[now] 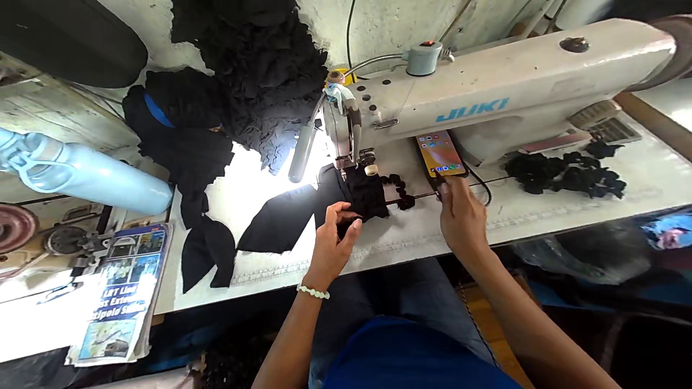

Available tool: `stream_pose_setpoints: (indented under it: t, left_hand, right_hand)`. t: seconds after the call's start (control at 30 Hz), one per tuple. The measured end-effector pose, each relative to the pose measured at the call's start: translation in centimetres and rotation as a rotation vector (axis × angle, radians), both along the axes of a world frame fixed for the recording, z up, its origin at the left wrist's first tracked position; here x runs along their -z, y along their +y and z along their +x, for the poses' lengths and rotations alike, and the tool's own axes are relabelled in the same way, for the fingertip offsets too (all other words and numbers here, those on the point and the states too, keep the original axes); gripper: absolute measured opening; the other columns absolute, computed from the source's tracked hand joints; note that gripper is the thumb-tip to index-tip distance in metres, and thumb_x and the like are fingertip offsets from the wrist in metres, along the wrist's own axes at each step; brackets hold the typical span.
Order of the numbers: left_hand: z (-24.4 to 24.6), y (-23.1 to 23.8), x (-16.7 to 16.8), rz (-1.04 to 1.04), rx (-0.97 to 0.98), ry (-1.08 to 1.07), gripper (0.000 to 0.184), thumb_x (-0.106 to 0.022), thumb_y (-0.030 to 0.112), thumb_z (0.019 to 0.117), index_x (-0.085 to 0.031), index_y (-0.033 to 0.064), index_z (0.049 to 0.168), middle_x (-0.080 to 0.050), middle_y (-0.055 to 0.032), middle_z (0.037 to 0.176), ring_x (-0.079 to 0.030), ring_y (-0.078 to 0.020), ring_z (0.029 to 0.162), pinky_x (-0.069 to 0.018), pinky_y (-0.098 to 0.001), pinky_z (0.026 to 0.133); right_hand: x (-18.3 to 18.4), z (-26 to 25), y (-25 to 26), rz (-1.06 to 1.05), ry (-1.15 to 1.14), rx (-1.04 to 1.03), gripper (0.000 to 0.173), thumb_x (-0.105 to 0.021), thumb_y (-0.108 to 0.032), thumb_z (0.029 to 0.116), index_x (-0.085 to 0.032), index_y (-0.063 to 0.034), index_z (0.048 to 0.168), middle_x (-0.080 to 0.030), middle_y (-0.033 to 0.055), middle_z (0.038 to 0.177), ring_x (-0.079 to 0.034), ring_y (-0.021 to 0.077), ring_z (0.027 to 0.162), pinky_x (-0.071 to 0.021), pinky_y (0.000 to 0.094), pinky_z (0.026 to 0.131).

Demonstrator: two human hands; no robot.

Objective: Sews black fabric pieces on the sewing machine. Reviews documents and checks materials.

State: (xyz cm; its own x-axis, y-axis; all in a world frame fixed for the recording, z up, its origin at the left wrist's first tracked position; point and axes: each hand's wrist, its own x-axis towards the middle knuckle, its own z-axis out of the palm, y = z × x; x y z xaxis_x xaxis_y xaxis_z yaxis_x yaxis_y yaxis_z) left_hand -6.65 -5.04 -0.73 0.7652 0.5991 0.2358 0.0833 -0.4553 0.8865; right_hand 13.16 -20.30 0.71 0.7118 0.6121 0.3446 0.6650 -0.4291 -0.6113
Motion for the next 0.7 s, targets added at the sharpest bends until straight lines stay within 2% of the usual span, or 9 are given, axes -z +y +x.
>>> stream_pose_setpoints:
  t: [0.03,0.1,0.17,0.23,0.37,0.47,0.53,0.7]
  left_hand:
    - [0.0,0.0,0.1,0.003,0.0,0.001,0.042,-0.052,0.022,0.1043,-0.051,-0.0085,0.134,-0.073,-0.0089,0.11,-0.069,-0.0072,0.101,-0.0551,-0.0259,0.091]
    - [0.1,0.0,0.1,0.004,0.0,0.002,0.043,-0.052,0.023,0.1042,-0.05,-0.0086,0.134,-0.073,-0.0089,0.109,-0.069,-0.0073,0.1,-0.0555,-0.0263,0.09]
    - [0.2,0.0,0.1,0.008,-0.002,0.003,0.044,-0.053,0.024,0.1041,-0.051,-0.0089,0.134,-0.074,-0.0084,0.109,-0.069,-0.0073,0.099,-0.0556,-0.0265,0.089]
    - [0.2,0.0,0.1,0.019,0.0,-0.001,0.045,-0.053,0.024,0.104,-0.051,-0.0095,0.133,-0.074,-0.0086,0.108,-0.069,-0.0078,0.1,-0.0555,-0.0269,0.09]
    - [0.2,-0.1,0.0,0.01,-0.001,-0.012,0.044,-0.053,0.022,0.104,-0.049,-0.0095,0.133,-0.073,-0.008,0.107,-0.069,-0.0075,0.098,-0.056,-0.0258,0.088]
    - [0.2,-0.1,0.0,0.009,-0.006,-0.006,0.045,-0.054,0.023,0.1032,-0.05,-0.009,0.134,-0.074,-0.0081,0.107,-0.07,-0.008,0.1,-0.0557,-0.0265,0.09]
    - [0.2,-0.1,0.1,0.014,-0.007,-0.01,0.045,-0.054,0.024,0.1031,-0.05,-0.0091,0.133,-0.074,-0.0083,0.107,-0.069,-0.0082,0.101,-0.0552,-0.0268,0.092]
    - [0.2,-0.1,0.2,0.026,-0.008,-0.014,0.045,-0.054,0.025,0.1031,-0.05,-0.0092,0.133,-0.074,-0.0082,0.108,-0.069,-0.0085,0.103,-0.055,-0.0268,0.093]
  right_hand:
    - [-0.3,-0.4,-0.4,0.021,0.038,-0.058,0.032,-0.042,-0.012,0.1093,-0.06,0.0101,0.123,-0.068,0.0275,0.099,-0.069,0.0409,0.085,-0.0556,0.0556,0.076]
    - [-0.7,-1.6,-0.9,0.003,0.107,-0.25,0.032,-0.054,-0.023,0.106,-0.068,0.0048,0.115,-0.07,0.0182,0.09,-0.068,0.0278,0.073,-0.0575,0.0451,0.068]
    - [-0.5,-3.5,-0.5,-0.032,0.125,-0.428,0.033,-0.064,-0.03,0.1004,-0.072,0.0017,0.106,-0.071,0.0145,0.086,-0.066,0.024,0.068,-0.057,0.0421,0.063]
    - [0.0,-5.4,0.5,-0.022,0.079,-0.505,0.034,-0.065,-0.033,0.0995,-0.072,0.0005,0.1,-0.069,0.014,0.083,-0.064,0.0238,0.063,-0.0541,0.0401,0.056]
    - [1.1,-7.3,2.4,0.006,-0.065,-0.482,0.035,-0.061,-0.031,0.1015,-0.069,0.003,0.103,-0.071,0.0169,0.086,-0.068,0.0265,0.06,-0.0548,0.0394,0.051]
    - [1.8,-7.7,2.4,0.011,-0.148,-0.458,0.036,-0.056,-0.032,0.1039,-0.067,0.0019,0.099,-0.069,0.015,0.082,-0.068,0.0259,0.057,-0.0536,0.0378,0.047]
    - [1.7,-7.6,1.8,0.007,-0.173,-0.422,0.036,-0.055,-0.031,0.1041,-0.066,0.0022,0.094,-0.067,0.0149,0.078,-0.066,0.0253,0.054,-0.0515,0.037,0.044]
    - [1.3,-7.3,1.5,0.007,-0.186,-0.383,0.036,-0.057,-0.03,0.1034,-0.066,0.0036,0.095,-0.067,0.0159,0.077,-0.065,0.0254,0.053,-0.0508,0.0361,0.044]
